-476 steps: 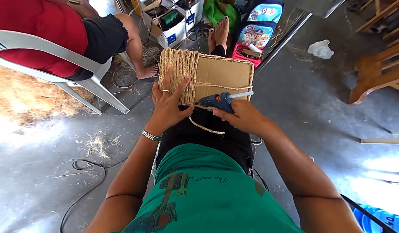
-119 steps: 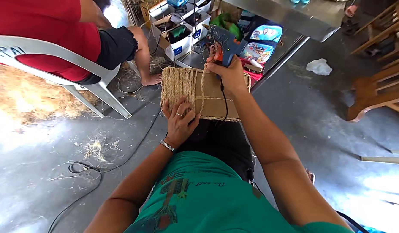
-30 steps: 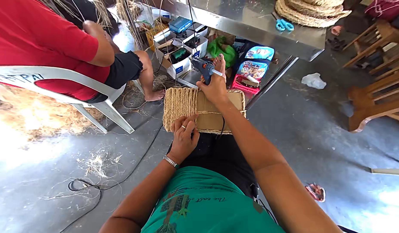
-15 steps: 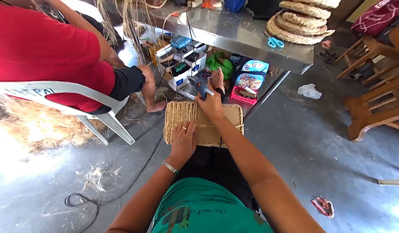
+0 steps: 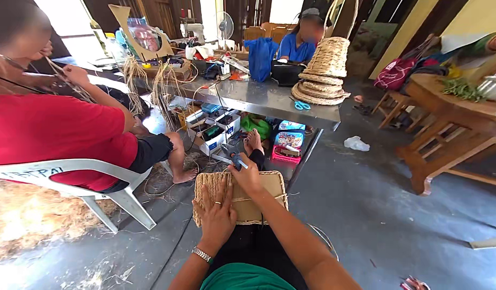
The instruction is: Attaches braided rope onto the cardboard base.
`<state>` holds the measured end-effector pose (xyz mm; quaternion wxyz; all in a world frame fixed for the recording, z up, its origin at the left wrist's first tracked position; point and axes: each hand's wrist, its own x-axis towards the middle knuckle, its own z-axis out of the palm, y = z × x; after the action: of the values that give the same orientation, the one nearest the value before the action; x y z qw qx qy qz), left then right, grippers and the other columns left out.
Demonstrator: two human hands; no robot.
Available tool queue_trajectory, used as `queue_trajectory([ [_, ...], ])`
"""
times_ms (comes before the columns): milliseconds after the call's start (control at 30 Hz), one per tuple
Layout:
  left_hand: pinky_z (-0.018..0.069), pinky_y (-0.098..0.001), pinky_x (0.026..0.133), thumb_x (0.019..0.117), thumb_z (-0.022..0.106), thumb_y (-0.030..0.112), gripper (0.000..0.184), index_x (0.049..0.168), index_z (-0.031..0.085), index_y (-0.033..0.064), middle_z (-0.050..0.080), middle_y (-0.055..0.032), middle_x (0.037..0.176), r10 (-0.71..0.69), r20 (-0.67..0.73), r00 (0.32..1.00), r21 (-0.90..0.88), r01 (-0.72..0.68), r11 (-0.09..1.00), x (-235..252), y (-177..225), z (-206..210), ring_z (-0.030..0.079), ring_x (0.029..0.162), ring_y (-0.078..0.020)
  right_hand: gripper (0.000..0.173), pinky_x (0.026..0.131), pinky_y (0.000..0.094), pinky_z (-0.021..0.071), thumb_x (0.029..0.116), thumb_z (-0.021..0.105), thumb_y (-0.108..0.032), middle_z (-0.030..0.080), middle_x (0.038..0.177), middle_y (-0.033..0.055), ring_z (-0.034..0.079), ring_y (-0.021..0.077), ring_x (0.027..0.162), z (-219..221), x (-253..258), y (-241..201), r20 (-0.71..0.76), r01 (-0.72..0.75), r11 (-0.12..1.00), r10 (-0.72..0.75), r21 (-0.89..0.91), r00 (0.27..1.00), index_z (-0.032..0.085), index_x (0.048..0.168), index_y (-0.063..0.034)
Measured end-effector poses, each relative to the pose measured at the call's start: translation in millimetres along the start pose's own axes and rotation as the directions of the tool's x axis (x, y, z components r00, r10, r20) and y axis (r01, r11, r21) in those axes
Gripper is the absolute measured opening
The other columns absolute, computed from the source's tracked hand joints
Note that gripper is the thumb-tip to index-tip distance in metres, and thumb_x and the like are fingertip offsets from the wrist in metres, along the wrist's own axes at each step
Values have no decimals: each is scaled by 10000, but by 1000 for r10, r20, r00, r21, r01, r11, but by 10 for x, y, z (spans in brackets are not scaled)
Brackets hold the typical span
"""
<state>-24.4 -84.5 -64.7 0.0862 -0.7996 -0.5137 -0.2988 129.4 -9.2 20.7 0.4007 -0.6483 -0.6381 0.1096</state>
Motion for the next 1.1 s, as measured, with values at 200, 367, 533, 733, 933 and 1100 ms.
queue_trajectory([
  [200, 168, -873, 996, 975, 332, 291, 624, 1596, 393, 279, 372, 130, 1632, 16, 25, 1000, 16, -17, 1000, -14, 19, -1, 168, 1528, -508, 415, 944, 480, 567, 964, 716, -322, 722, 1109, 153, 710, 294, 1040, 18, -20, 36, 10, -30, 1000, 30, 1, 1000, 636, 1281, -67],
  [367, 176, -870, 995, 978, 318, 302, 634, 1610, 360, 281, 353, 124, 1644, 20, 52, 998, 42, -22, 999, 14, 35, 6, 156, 1528, -513, 444, 948, 482, 564, 957, 727, -323, 721, 1106, 162, 708, 301, 1042, 19, -1, 96, 6, -29, 999, 29, 15, 1000, 626, 1297, -56],
  [533, 180, -870, 989, 969, 323, 309, 642, 1609, 362, 275, 369, 109, 1638, 11, 81, 997, 42, -15, 999, 73, 56, -18, 166, 1526, -513, 463, 941, 516, 561, 953, 748, -319, 723, 1083, 179, 710, 327, 1026, -58, 11, 111, 29, -15, 998, 14, 56, 999, 623, 1286, -22],
  [733, 83, -884, 1017, 995, 304, 339, 645, 1638, 275, 285, 239, 108, 1694, 6, 168, 986, 13, -8, 1000, 111, 69, -7, 17, 1557, -476, 452, 977, 518, 552, 953, 739, -318, 740, 1112, 150, 713, 283, 1060, -142, 73, 264, 39, 91, 987, -97, 134, 994, 652, 1268, -6],
  [933, 62, -873, 1033, 990, 325, 348, 658, 1642, 256, 298, 209, 127, 1700, 34, 106, 994, -7, -33, 999, 123, 106, -9, -12, 1565, -443, 532, 893, 406, 616, 885, 820, -283, 746, 1141, 67, 745, 166, 933, -240, 63, 346, 159, 63, 968, -104, 243, 982, 605, 1306, -37],
  [1100, 62, -861, 1061, 985, 354, 361, 672, 1645, 227, 334, 100, 85, 1727, 33, 76, 997, -16, -32, 999, 78, 139, -24, -48, 1568, -432, 490, 893, 345, 627, 869, 835, -243, 757, 1097, 40, 750, 119, 923, -303, 29, 388, 168, 79, 958, -129, 277, 977, 624, 1262, -42],
])
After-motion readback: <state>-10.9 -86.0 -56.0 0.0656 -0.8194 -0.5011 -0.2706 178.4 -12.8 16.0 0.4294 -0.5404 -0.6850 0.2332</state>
